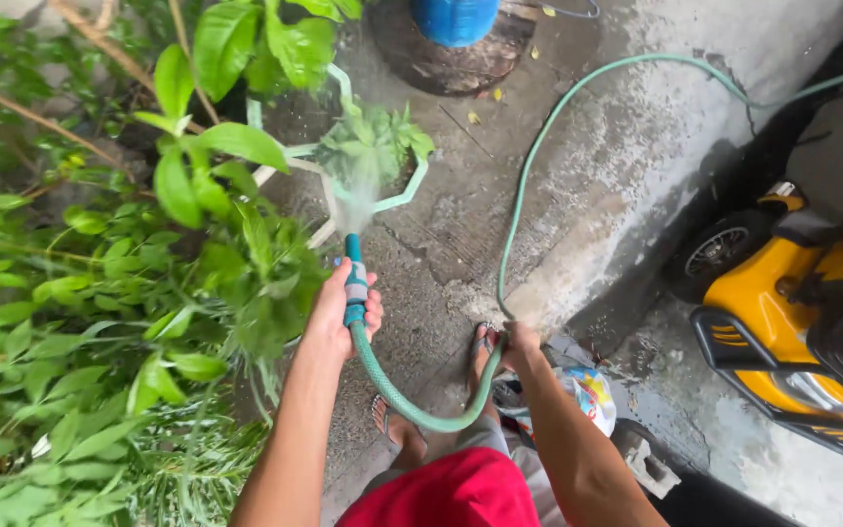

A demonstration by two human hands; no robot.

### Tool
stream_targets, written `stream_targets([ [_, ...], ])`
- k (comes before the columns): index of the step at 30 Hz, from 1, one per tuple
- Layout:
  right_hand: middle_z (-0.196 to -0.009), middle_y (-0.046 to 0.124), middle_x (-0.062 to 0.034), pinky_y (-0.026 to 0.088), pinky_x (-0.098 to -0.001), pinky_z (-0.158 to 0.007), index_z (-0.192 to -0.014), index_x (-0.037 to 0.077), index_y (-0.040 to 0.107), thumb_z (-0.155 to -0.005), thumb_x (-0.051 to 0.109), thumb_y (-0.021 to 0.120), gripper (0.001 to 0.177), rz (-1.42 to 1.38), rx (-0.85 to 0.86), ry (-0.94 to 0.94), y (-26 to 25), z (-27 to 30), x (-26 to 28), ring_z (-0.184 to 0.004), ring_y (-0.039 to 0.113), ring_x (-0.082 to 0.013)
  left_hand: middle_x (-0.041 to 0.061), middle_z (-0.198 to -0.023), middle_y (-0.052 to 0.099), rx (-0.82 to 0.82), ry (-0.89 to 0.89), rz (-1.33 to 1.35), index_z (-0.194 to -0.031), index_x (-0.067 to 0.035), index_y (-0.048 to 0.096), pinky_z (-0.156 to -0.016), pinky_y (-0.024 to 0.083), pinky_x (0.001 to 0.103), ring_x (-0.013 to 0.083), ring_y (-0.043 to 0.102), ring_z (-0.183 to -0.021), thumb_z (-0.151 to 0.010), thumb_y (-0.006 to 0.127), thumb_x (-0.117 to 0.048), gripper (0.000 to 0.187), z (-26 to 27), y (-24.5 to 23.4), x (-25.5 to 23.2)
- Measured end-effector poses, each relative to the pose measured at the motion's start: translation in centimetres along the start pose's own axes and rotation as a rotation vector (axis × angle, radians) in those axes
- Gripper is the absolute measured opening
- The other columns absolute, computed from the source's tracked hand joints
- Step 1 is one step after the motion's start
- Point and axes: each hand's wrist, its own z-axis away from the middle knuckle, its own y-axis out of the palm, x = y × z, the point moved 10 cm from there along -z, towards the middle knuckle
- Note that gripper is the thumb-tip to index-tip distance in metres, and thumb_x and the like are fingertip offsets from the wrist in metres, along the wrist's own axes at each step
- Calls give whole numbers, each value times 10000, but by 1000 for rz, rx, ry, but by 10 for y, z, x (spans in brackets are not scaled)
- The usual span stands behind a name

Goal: Watering various potted plants in an outdoor area using a garden hose.

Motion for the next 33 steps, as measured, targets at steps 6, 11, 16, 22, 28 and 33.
stream_targets([
  [6,-722,599,-161,567,-403,-557,-874,-57,582,-947,83,573,158,100,-86,-18,-28,-41,22,-594,610,-282,61,-672,535,-22,-177,-242,-1032,-86,550,-364,410,254,123,489,-464,-966,552,-598,516,-77,66,41],
  [11,-785,639,-201,593,-407,-549,-915,-102,597,-896,14,630,122,191,-100,-69,-17,-21,54,-588,630,-294,44,-662,559,-85,-365,-409,-958,-84,581,-357,433,217,99,515,-458,-939,638,-558,478,-155,95,82],
  [16,-829,669,-228,580,-414,-524,-965,-165,604,-878,22,635,208,241,53,-109,6,5,85,-602,672,-325,16,-641,578,-13,-384,-846,-882,-123,590,-380,435,249,109,534,-473,-871,778,-300,258,-219,106,124],
  [22,-805,673,-190,601,-386,-545,-1029,-62,627,-917,150,591,242,409,124,-92,42,45,123,-594,688,-285,21,-667,615,35,-486,-757,-857,-105,615,-412,475,268,123,564,-484,-880,735,-279,214,-236,98,163],
  [28,-748,731,-278,558,-374,-520,-984,-66,663,-959,243,570,324,981,82,-319,49,63,115,-539,703,-277,56,-672,618,25,-398,-919,-838,-66,612,-396,478,305,149,576,-477,-872,726,-266,233,-206,88,155],
  [33,-860,754,-200,560,-369,-659,-1033,9,713,-939,293,585,325,1201,143,-405,68,64,62,-745,729,-247,49,-807,681,8,-394,-925,-954,-73,667,-593,554,317,153,660,-657,-863,745,-276,236,-211,42,173],
])
